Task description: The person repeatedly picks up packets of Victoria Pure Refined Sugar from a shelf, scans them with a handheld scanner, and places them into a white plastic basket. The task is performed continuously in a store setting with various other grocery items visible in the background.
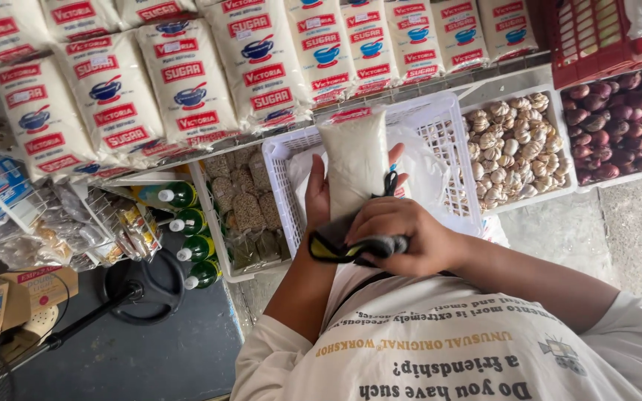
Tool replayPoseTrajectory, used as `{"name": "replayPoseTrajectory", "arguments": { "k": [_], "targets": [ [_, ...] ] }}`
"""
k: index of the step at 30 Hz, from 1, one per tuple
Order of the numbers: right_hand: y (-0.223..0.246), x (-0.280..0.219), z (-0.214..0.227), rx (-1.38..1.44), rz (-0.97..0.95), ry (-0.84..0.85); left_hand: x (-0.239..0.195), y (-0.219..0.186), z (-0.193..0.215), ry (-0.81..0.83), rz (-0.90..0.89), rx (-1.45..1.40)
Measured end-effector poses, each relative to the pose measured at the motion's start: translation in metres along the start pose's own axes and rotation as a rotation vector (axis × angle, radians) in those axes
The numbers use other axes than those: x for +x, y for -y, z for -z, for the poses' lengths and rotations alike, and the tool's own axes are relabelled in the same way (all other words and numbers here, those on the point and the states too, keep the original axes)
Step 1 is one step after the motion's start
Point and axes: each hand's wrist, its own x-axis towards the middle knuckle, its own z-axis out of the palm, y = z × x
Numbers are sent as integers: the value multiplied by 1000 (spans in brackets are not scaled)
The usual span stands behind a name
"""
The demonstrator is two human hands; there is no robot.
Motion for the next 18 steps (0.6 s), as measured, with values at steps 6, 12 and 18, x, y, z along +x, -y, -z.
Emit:
{"name": "replayPoseTrajectory", "arguments": {
  "k": [6,12,18],
  "targets": [
    [-77,-52,47,415,-537,-442,0,-11,28,-26,-80,-16],
    [-176,-57,183,-402,-343,-800,-8,-15,15,-191,-159,30],
    [-237,-58,271,-1029,-302,-777,-16,-4,15,-287,-227,40]
  ]
}}
